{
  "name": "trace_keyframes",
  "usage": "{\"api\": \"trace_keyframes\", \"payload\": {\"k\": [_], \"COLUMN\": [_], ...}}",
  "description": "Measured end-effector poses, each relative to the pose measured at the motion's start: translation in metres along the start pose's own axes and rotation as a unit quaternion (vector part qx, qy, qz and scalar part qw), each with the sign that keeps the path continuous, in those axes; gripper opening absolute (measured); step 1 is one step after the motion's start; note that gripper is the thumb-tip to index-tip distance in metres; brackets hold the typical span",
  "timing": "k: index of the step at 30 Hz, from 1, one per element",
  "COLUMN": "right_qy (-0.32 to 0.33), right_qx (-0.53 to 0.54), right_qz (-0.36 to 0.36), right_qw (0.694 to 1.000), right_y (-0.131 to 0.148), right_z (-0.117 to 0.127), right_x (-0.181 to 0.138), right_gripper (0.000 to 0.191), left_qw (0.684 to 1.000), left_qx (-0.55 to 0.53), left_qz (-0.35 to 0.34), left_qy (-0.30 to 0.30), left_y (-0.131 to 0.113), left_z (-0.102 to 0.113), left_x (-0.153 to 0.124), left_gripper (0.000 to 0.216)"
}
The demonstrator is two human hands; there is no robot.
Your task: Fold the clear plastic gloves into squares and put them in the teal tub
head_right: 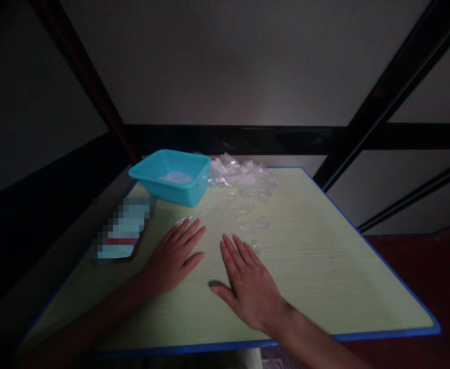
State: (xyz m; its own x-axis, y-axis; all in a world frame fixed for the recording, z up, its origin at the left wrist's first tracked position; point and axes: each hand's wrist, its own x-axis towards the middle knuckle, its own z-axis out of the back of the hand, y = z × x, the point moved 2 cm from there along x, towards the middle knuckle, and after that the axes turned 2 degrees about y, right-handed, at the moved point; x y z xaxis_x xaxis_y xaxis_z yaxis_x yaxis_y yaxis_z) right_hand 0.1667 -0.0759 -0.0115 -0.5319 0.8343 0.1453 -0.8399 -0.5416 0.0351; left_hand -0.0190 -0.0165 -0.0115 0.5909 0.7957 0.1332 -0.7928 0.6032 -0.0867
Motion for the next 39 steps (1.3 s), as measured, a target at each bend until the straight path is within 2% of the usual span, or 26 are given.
{"api": "trace_keyframes", "payload": {"k": [7, 13, 21, 24, 27, 33, 39], "right_qy": [-0.06, -0.053, -0.05, -0.061, -0.07, -0.068, -0.055], "right_qx": [-0.049, -0.066, -0.06, -0.055, -0.035, -0.008, -0.027], "right_qz": [-0.049, -0.097, -0.129, -0.138, -0.13, -0.04, -0.041], "right_qw": [0.996, 0.992, 0.989, 0.987, 0.988, 0.997, 0.997], "right_y": [-0.034, -0.061, -0.081, -0.081, -0.068, -0.035, -0.046], "right_z": [-0.002, 0.002, -0.002, 0.001, 0.007, 0.006, -0.001], "right_x": [-0.03, -0.057, -0.078, -0.076, -0.061, -0.027, -0.039], "right_gripper": [0.074, 0.071, 0.067, 0.067, 0.069, 0.075, 0.074], "left_qw": [1.0, 1.0, 1.0, 1.0, 1.0, 1.0, 1.0], "left_qx": [0.004, 0.003, 0.007, 0.006, 0.002, 0.001, -0.003], "left_qz": [0.0, 0.007, 0.001, 0.001, -0.001, 0.005, 0.003], "left_qy": [0.006, 0.01, -0.009, -0.012, -0.014, -0.008, 0.0], "left_y": [0.0, -0.001, 0.0, 0.0, 0.0, 0.0, 0.0], "left_z": [0.0, 0.001, 0.0, 0.0, -0.001, 0.002, 0.002], "left_x": [0.0, 0.0, -0.001, -0.001, -0.001, -0.001, -0.001], "left_gripper": [0.053, 0.053, 0.052, 0.052, 0.053, 0.052, 0.054]}}
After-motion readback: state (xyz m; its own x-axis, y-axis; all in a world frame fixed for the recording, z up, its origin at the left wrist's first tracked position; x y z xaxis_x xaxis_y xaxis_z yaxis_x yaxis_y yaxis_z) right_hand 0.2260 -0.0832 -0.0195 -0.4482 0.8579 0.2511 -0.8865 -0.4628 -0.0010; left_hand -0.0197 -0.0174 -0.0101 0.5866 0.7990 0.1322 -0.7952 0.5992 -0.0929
